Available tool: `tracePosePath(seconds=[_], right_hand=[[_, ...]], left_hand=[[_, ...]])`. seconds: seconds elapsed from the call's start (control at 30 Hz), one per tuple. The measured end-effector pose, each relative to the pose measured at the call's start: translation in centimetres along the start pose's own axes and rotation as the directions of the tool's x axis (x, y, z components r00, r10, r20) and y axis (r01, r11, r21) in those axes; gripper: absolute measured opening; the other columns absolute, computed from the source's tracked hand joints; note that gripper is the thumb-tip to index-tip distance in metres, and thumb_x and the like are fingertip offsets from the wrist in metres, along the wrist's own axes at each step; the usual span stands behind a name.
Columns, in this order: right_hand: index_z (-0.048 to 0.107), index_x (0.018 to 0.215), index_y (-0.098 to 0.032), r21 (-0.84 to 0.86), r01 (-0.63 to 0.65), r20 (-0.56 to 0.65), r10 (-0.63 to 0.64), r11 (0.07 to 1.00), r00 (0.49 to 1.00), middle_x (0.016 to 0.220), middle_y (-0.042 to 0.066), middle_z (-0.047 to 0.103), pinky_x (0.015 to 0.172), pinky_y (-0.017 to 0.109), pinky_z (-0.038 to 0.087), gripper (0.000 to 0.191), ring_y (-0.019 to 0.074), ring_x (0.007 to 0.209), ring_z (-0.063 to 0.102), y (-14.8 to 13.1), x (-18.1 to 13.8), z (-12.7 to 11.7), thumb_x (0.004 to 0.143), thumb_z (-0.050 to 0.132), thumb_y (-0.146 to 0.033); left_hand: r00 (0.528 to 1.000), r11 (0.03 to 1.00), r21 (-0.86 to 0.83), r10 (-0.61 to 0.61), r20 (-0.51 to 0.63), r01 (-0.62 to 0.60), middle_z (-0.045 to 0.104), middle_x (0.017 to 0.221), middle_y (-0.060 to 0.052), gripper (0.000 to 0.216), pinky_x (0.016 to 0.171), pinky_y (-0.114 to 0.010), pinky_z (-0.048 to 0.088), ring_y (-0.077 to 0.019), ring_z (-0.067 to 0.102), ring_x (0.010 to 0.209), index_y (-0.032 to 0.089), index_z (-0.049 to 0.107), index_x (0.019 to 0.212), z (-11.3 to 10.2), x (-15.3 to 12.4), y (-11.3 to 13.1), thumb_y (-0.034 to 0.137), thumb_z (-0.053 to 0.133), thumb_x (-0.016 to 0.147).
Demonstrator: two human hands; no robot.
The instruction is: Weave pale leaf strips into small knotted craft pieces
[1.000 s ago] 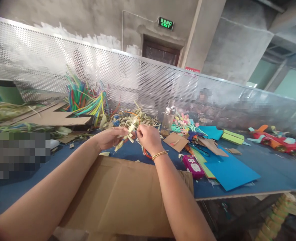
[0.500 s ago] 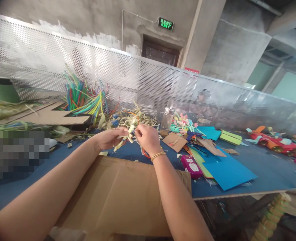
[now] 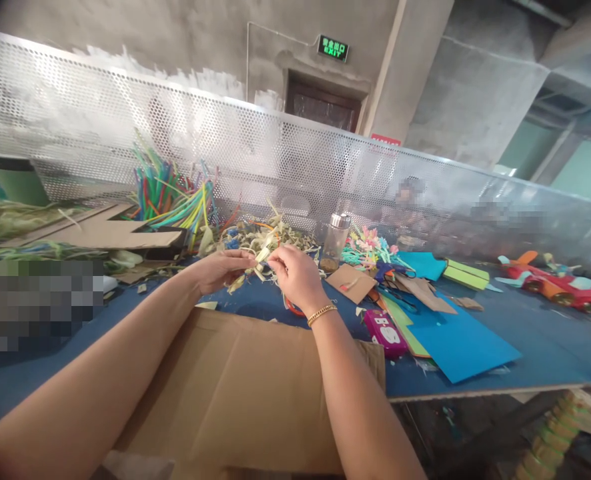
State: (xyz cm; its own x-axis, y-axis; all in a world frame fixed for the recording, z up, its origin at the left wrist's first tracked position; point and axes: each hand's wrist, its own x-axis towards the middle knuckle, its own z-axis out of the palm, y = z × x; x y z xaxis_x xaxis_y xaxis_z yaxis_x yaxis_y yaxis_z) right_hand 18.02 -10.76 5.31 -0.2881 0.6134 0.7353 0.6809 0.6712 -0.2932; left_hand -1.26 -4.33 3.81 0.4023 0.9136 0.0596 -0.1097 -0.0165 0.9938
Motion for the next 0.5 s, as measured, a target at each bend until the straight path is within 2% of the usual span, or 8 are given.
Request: tracePosePath(seconds=[0.17, 0.27, 0.4, 0.5], right_hand=[[0.065, 0.082, -0.021, -0.045, 0.015, 0.114, -0.010, 0.999, 0.993, 0.085, 0.003, 0.059, 0.072, 0.026, 0.038, 0.018, 0.0146, 0.078, 0.053, -0.2, 0.3, -0.1, 0.092, 0.051, -0.029], [0.067, 0.078, -0.021, -0.021, 0.008, 0.168, -0.004, 1.000, 0.986, 0.081, 0.003, 0.060, 0.071, 0.026, 0.037, 0.019, 0.0140, 0.076, 0.053, 0.2, 0.4, -0.2, 0.090, 0.054, -0.029], [0.069, 0.075, -0.020, 0.164, -0.098, 0.212, 0.062, 0.982, 0.975, 0.076, 0.002, 0.062, 0.067, 0.026, 0.038, 0.018, 0.0134, 0.071, 0.053, 1.5, 0.5, 0.0, 0.084, 0.062, -0.034], [0.069, 0.074, -0.019, 0.372, -0.274, 0.284, 0.173, 0.887, 0.943, 0.072, 0.002, 0.065, 0.063, 0.026, 0.040, 0.021, 0.0132, 0.065, 0.054, 2.6, 0.3, 0.7, 0.076, 0.069, -0.039]], left_hand=[[0.998, 0.976, 0.209, 0.056, -0.009, -0.053, 0.057, 0.051, 0.000, 0.017, 0.040, -0.022, 0.029, -0.0086, 0.045, 0.044, 0.016, 0.070, 0.062, 0.0, 0.4, -0.5, 0.024, 0.082, 0.053], [0.991, 0.918, 0.372, 0.122, 0.055, -0.134, 0.064, 0.057, -0.002, 0.011, 0.046, -0.022, 0.038, -0.0118, 0.053, 0.051, 0.019, 0.073, 0.060, 0.1, 0.4, -0.6, 0.023, 0.080, 0.053], [0.967, 0.836, 0.494, 0.157, 0.202, -0.238, 0.066, 0.059, -0.002, 0.009, 0.050, -0.024, 0.042, -0.0150, 0.058, 0.055, 0.021, 0.075, 0.061, 0.5, -0.2, -0.3, 0.027, 0.079, 0.055], [0.946, 0.814, 0.507, 0.150, 0.286, -0.282, 0.067, 0.062, -0.003, 0.012, 0.052, -0.024, 0.042, -0.0144, 0.058, 0.057, 0.020, 0.076, 0.066, 0.8, -0.9, 0.1, 0.030, 0.078, 0.059]])
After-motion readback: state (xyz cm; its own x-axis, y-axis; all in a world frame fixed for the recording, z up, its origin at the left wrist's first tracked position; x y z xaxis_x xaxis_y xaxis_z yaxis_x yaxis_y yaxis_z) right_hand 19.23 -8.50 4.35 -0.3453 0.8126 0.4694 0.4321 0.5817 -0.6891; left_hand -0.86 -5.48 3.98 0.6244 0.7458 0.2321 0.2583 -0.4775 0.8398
